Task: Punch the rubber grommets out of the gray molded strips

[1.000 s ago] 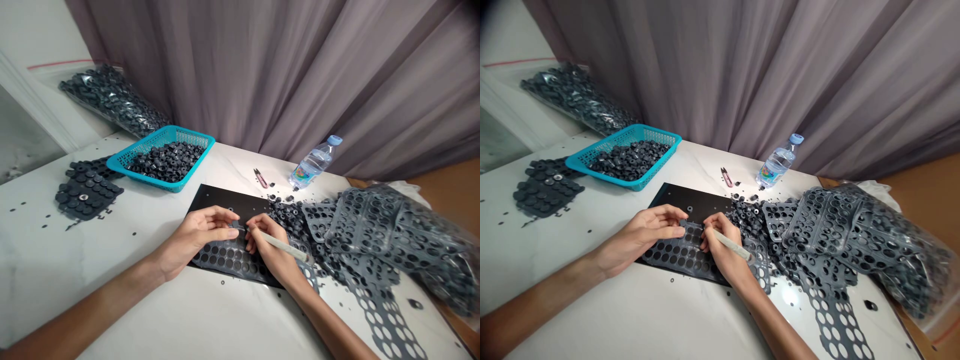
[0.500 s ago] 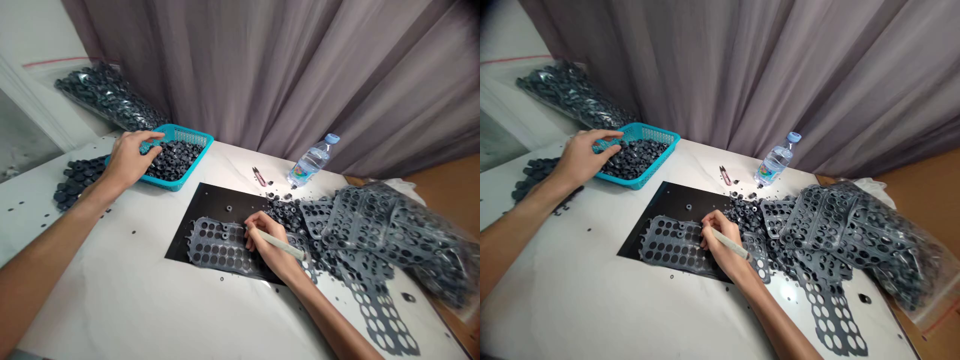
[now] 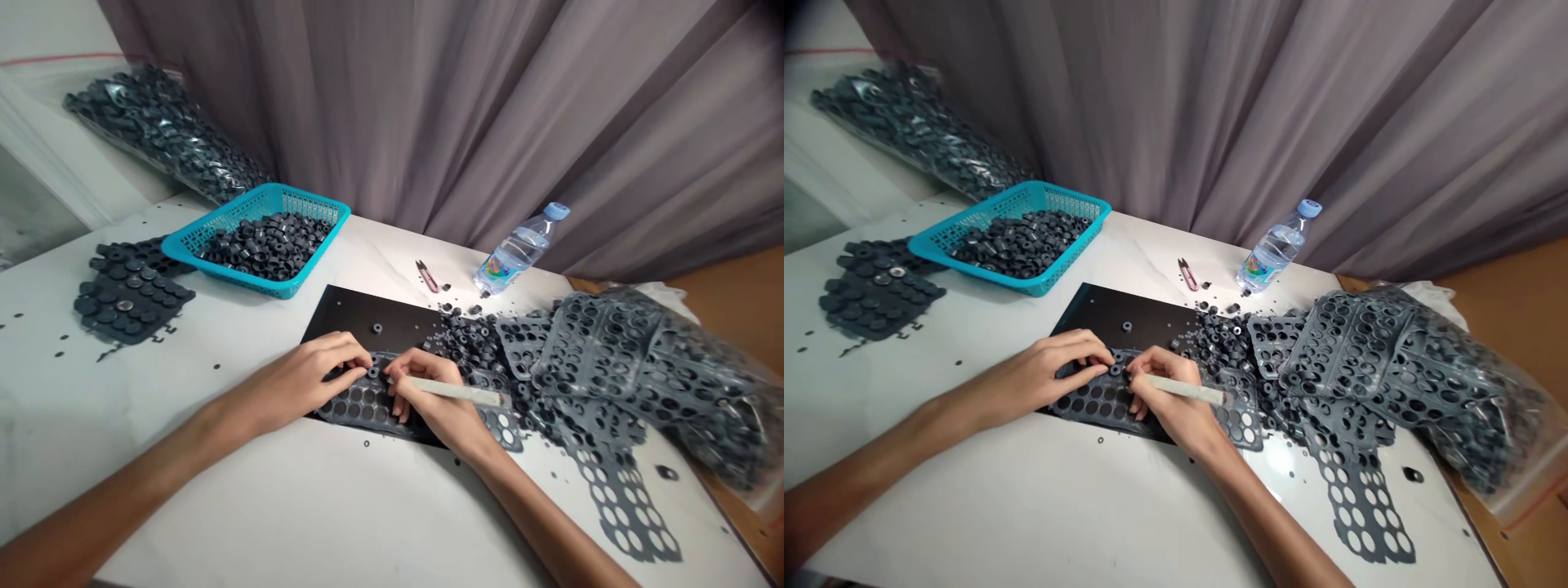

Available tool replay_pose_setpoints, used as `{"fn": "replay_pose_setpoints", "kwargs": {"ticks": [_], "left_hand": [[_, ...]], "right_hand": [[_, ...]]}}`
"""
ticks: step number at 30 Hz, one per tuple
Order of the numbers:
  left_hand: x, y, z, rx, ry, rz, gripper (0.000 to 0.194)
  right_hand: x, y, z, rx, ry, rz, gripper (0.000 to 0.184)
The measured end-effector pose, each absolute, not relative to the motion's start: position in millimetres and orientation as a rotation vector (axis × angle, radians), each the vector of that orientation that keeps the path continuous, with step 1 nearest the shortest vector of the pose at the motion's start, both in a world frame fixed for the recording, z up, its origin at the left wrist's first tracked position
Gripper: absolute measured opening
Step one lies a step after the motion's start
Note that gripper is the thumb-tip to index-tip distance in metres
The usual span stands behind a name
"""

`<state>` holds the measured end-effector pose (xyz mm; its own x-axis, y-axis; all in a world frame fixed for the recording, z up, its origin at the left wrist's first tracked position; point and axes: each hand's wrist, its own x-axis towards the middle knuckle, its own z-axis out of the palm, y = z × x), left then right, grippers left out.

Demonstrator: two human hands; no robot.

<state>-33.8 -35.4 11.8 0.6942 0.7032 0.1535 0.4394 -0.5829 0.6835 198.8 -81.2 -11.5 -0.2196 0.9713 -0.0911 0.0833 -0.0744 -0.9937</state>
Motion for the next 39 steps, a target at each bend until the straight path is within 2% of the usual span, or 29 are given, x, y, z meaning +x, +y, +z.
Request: {"fn": "replay_pose_setpoints", "kwargs": {"ticks": [15, 17, 20, 23, 27, 34, 39], "left_hand": [[-17, -46, 4, 2.593, 0.911, 0.59, 0.022], [-15, -46, 4, 2.379, 0.966, 0.763, 0.022], [-22, -38, 12, 1.762, 1.141, 1.037, 0.019], [-36, -24, 23, 1.287, 1.08, 1.115, 0.025], [-40, -26, 32, 1.061, 0.894, 0.998, 0.026], [-18, -50, 27, 1.059, 0.863, 0.693, 0.029], [-17, -52, 19, 1.041, 0.859, 0.671, 0.028]], "right_hand": [[195, -83, -8, -1.271, -1.491, 1.322, 0.014], [194, -85, -9, -1.296, -1.514, 1.278, 0.011], [194, -86, -11, -1.31, -1.484, 1.277, 0.008], [196, -85, -10, -1.268, -1.401, 1.363, 0.009], [197, -79, -7, -1.201, -1.269, 1.357, 0.016], [195, -75, -9, -1.257, -1.204, 1.258, 0.025], [197, -77, -13, -1.257, -1.254, 1.239, 0.027]]}}
